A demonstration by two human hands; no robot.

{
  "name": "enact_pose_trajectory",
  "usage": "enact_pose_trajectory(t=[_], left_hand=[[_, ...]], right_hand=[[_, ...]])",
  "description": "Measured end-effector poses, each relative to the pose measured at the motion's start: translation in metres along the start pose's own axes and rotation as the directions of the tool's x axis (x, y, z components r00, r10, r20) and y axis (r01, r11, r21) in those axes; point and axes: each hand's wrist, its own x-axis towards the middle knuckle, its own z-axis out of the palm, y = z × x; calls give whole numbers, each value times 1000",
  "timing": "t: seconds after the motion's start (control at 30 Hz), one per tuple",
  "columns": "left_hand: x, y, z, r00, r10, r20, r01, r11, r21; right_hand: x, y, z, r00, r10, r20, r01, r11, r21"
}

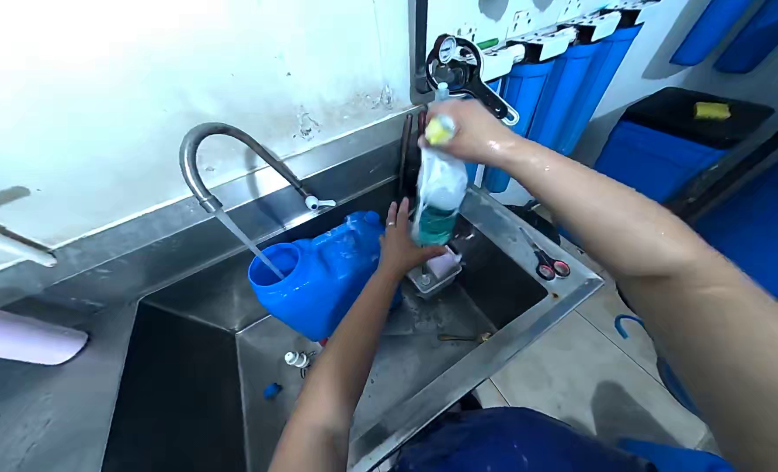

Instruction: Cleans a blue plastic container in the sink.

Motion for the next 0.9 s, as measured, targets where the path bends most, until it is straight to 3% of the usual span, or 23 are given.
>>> enact_pose_trajectory(t=[0.07, 0.13, 0.2, 0.27, 0.37, 0.47, 0.6, 0.67, 0.73, 0.8, 0.87, 0.9], left_hand=[[13, 10, -6, 994, 74, -80, -66, 994, 90], [22, 23, -35, 996, 71, 51, -86, 898, 431], [31, 30, -56, 977, 41, 208, -176, 701, 691], [38, 31, -69, 950, 49, 309, -292, 493, 819], [45, 41, -86, 925, -11, 380, -358, 312, 880], [50, 57, -93, 927, -89, 364, -331, 262, 906], [55, 64, -95, 930, -60, 364, -346, 196, 918], [61, 64, -91, 930, -105, 353, -326, 215, 921], [70, 57, -80, 942, -177, 284, -190, 415, 890], [82, 47, -48, 972, -167, 165, 8, 727, 687], [98, 36, 16, 993, -114, -20, 116, 978, 175], [111, 29, 55, 990, -110, -87, 100, 988, -115]], right_hand=[[-19, 46, 13, 972, 130, -197, -55, 937, 346], [-49, 100, 65, 897, 387, -213, -128, 689, 714], [-80, 145, 140, 844, 530, 78, -237, 239, 942], [-100, 173, 196, 804, 490, 338, -300, -157, 941], [-101, 180, 224, 734, 468, 492, -313, -409, 857], [-96, 189, 229, 744, 393, 540, -311, -512, 801], [-90, 194, 227, 781, 308, 543, -287, -596, 750], [-90, 195, 221, 817, 281, 503, -245, -621, 745], [-93, 184, 214, 792, 342, 506, -256, -567, 783], [-99, 158, 218, 779, 328, 534, -332, -508, 795], [-115, 121, 223, 737, 192, 648, -527, -436, 729], [-127, 107, 226, 703, 85, 706, -633, -376, 676]])
